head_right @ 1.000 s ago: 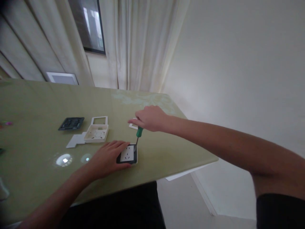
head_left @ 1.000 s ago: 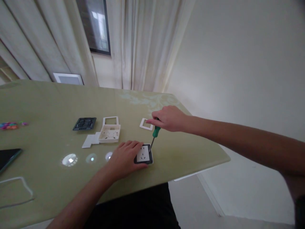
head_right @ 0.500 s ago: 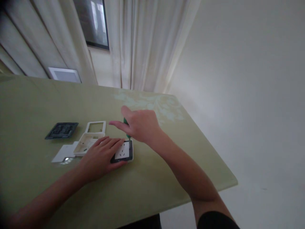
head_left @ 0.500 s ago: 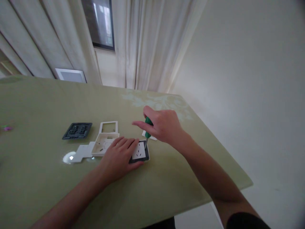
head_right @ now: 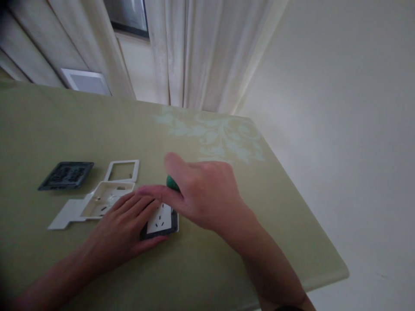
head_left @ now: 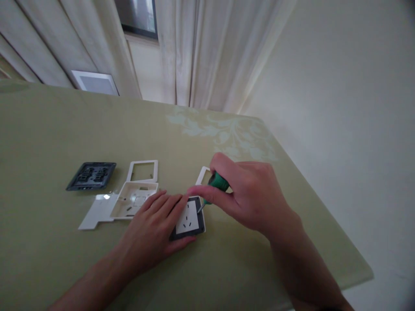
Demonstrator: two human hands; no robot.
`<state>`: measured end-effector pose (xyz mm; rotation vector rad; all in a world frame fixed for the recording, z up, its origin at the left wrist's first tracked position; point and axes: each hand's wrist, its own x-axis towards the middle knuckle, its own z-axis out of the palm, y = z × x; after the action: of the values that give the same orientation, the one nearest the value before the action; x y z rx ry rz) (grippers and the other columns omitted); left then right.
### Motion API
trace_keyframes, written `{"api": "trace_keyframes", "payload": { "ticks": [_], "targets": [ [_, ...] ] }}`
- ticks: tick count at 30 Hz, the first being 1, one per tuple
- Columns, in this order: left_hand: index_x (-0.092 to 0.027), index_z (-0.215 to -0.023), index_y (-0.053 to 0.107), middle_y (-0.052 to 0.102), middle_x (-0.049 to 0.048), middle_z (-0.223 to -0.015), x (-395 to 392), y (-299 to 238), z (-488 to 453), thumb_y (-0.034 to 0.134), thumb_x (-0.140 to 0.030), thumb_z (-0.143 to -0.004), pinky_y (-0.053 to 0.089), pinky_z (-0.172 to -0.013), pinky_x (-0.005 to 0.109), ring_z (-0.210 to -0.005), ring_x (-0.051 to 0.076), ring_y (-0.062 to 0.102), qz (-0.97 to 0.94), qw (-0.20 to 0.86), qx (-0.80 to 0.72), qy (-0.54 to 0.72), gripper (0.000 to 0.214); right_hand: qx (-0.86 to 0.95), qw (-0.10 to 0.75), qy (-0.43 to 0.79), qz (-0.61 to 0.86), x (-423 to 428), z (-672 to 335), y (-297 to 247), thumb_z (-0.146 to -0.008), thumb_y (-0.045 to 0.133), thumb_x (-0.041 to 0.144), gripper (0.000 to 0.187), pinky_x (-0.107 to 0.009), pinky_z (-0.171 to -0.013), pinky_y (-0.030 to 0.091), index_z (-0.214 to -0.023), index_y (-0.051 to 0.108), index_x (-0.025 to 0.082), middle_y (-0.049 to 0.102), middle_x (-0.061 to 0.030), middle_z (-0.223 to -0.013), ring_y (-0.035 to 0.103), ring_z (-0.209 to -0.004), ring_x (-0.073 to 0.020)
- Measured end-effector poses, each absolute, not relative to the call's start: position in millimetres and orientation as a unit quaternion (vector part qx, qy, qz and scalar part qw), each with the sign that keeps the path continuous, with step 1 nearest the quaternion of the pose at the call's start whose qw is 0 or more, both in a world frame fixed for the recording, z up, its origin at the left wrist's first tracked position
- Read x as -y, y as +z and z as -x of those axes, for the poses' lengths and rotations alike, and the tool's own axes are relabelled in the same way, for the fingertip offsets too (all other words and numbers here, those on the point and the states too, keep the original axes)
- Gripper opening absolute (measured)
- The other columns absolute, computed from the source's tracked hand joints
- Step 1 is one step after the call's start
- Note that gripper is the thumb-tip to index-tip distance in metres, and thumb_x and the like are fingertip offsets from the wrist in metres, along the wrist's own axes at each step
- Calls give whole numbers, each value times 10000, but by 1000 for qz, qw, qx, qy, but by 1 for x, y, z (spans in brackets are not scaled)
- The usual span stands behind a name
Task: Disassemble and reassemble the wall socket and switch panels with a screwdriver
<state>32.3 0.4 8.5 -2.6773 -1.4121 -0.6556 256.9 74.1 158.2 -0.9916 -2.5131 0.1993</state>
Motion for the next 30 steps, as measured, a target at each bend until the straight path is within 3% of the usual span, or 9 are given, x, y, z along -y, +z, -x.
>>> {"api": "trace_keyframes", "payload": {
  "ticks": [6,9,13,19,25,27,30],
  "targets": [
    [-148,-1423,614,737,186,-1355,1,6,-31,663,-661,-968,501,-1112,598,-1204,409,704,864,22,454,-219,687,942,175,146,246,-65,-267,171,-1115,513,356,177,-330,-852,468,-1089,606,208,725,-58,-995,633,-924,-202],
    [-130,-1432,607,728,197,-1374,1,6,-31,667,-659,-965,493,-1117,602,-1213,418,699,863,29,454,-219,708,931,179,135,288,-64,-269,170,-1086,536,345,143,-321,-779,461,-1066,603,220,723,-51,-935,628,-855,-202],
    [-116,-1415,615,743,202,-1343,1,7,-32,669,-659,-962,495,-1112,583,-1192,415,707,865,43,450,-218,709,907,206,60,363,-67,-267,167,-1078,577,471,295,-303,-626,372,-921,589,221,658,-3,-733,548,-641,-159],
    [-113,-1421,612,734,196,-1361,-1,9,-31,688,-656,-949,504,-1096,584,-1181,409,709,864,27,451,-220,724,944,176,137,242,-64,-269,172,-1107,502,268,134,-342,-928,491,-1154,612,207,742,-76,-1092,662,-1029,-214],
    [-129,-1411,627,746,202,-1325,-2,10,-31,696,-658,-938,523,-1057,570,-1154,408,716,864,24,453,-221,713,911,215,34,351,-68,-268,164,-1072,604,436,240,-301,-664,428,-998,629,209,717,-23,-792,640,-706,-179],
    [-136,-1408,628,744,197,-1334,-2,10,-31,691,-664,-943,520,-1064,568,-1160,403,714,863,21,454,-220,706,925,217,71,303,-71,-266,163,-1089,589,400,223,-291,-680,437,-978,626,209,714,-15,-811,634,-720,-164],
    [-164,-1383,649,746,175,-1341,-1,9,-31,689,-650,-954,513,-1078,580,-1173,400,712,862,6,456,-221,650,944,209,147,208,-71,-265,164,-1099,556,317,126,-312,-832,495,-1075,618,211,744,-47,-985,660,-916,-185]
  ]
}}
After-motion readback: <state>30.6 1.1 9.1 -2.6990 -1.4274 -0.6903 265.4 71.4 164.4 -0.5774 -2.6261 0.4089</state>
